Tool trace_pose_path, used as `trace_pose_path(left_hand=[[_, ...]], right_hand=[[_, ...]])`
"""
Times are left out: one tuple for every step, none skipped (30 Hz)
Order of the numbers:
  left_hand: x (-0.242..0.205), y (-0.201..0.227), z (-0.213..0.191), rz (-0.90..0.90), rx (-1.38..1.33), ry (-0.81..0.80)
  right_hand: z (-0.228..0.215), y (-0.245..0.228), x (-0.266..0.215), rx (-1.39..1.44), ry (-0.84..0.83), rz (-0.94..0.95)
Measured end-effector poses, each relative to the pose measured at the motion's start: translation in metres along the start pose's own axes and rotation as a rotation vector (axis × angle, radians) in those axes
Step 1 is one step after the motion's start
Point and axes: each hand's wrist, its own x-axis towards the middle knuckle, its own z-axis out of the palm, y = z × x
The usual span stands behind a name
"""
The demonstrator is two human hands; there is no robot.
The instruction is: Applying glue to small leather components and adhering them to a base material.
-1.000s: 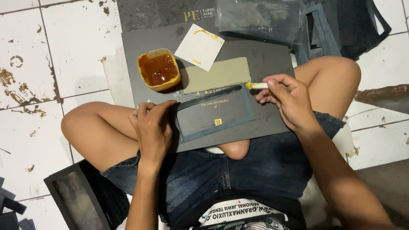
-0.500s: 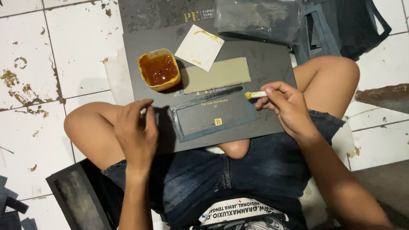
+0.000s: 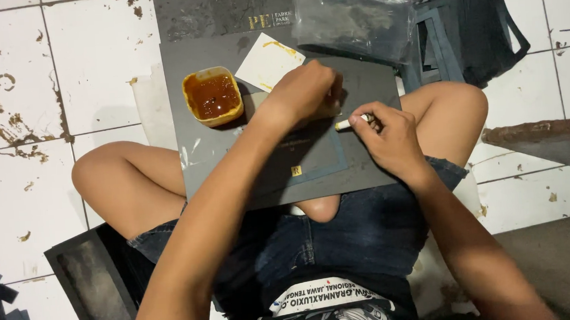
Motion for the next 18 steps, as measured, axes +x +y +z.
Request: trace_pose_path(left_hand=[[0.007,-0.004,0.004,-0.003,-0.004,0.002],[0.014,-0.008,0.008,-0.014,0.008,-0.079],[0.021,-0.012,0.012,-0.023,0.020,-0.161],[0.026,-0.016,0.018,-0.026,0.016,-0.162],[0.032,-0.020,0.024,-0.046,0.025,-0.197],[0.037,-0.024,0.031,-0.066,0.033,-0.234],[0.039,-0.023,0.030,-0.069,0.028,-0.236],[0.040,-0.023,0.029,-0.066,0.025,-0.244],[0.041,-0.023,0.028,-0.063,0.023,-0.251],[0.042,-0.024,0.028,-0.067,0.018,-0.252],[0.043,-0.026,0.029,-0.048,0.006,-0.262],[0.045,-0.026,0.030,-0.026,-0.005,-0.272],[0.044,-0.028,0.030,-0.028,-0.008,-0.273],[0.044,-0.029,0.030,-0.046,-0.020,-0.300],[0.044,-0.030,0.029,-0.065,-0.033,-0.328],[0.043,-0.029,0.026,-0.065,-0.036,-0.329],[0.042,-0.028,0.023,-0.059,-0.035,-0.362],[0.041,-0.027,0.020,-0.053,-0.032,-0.395]], right_hand=[[-0.001,-0.007,0.002,-0.002,-0.005,-0.001],[-0.002,-0.013,0.005,-0.004,-0.007,-0.025],[-0.003,-0.020,0.007,-0.006,-0.009,-0.049],[-0.002,-0.021,0.009,-0.006,-0.013,-0.047],[-0.001,-0.022,0.010,-0.004,-0.019,-0.063],[0.000,-0.023,0.012,-0.001,-0.025,-0.079],[0.001,-0.022,0.011,-0.001,-0.030,-0.075],[0.003,-0.022,0.011,-0.004,-0.035,-0.085],[0.004,-0.021,0.011,-0.007,-0.040,-0.095],[0.006,-0.019,0.012,-0.006,-0.046,-0.094],[0.007,-0.018,0.012,-0.016,-0.046,-0.108],[0.008,-0.016,0.011,-0.026,-0.043,-0.122],[0.008,-0.017,0.012,-0.026,-0.047,-0.120],[0.007,-0.019,0.013,-0.028,-0.052,-0.143],[0.007,-0.020,0.014,-0.031,-0.057,-0.166],[0.007,-0.020,0.014,-0.032,-0.060,-0.163],[0.007,-0.020,0.014,-0.038,-0.064,-0.172],[0.007,-0.020,0.014,-0.044,-0.068,-0.181]])
